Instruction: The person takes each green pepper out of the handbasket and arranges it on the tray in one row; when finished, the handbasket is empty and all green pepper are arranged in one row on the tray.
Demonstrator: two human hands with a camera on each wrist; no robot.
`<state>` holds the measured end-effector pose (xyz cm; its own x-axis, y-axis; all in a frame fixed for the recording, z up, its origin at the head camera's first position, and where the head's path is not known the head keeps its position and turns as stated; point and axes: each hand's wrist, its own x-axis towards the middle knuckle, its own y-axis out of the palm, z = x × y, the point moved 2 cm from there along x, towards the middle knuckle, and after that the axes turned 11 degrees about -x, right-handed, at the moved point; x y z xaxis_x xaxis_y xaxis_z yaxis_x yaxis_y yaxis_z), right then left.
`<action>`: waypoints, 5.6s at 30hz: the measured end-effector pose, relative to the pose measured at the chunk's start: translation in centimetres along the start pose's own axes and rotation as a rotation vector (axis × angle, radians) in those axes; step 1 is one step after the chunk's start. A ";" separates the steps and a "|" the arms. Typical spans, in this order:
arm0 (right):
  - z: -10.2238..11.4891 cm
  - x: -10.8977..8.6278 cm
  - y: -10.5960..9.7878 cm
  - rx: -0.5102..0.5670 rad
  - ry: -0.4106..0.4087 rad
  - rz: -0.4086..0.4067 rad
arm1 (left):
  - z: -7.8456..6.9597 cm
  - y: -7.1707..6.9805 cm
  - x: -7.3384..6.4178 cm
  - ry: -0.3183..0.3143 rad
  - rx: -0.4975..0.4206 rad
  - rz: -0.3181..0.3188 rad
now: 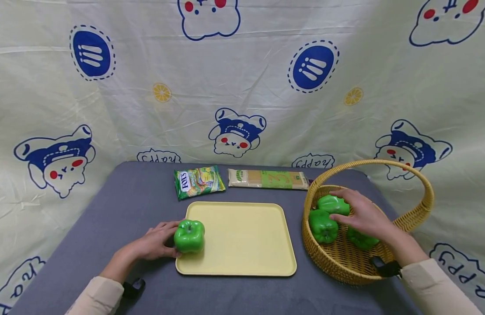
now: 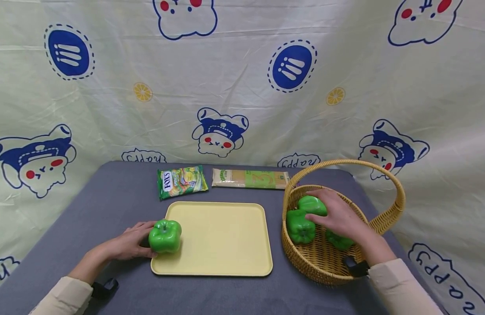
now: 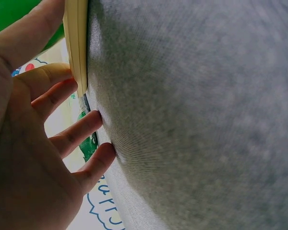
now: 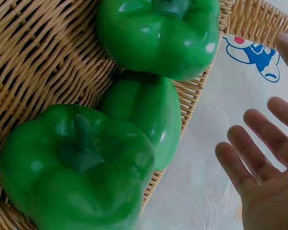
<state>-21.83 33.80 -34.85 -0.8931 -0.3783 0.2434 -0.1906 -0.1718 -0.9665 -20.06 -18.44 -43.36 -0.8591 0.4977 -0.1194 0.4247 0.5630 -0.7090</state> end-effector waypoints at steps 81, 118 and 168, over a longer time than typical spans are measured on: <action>-0.1 -0.1 3.2 -0.030 -0.085 0.298 | -0.1 0.0 -0.1 0.011 0.002 -0.004; -0.7 -0.3 4.6 0.044 -0.047 0.149 | 0.2 0.0 0.0 0.011 0.006 -0.001; -1.0 -0.2 4.4 0.073 0.043 0.153 | -0.1 -0.1 -0.1 0.007 0.003 0.000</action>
<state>-22.87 34.03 -39.27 -0.9264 -0.3662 0.0883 -0.0222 -0.1810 -0.9832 -20.00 -18.49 -43.19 -0.8571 0.5023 -0.1144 0.4238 0.5612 -0.7110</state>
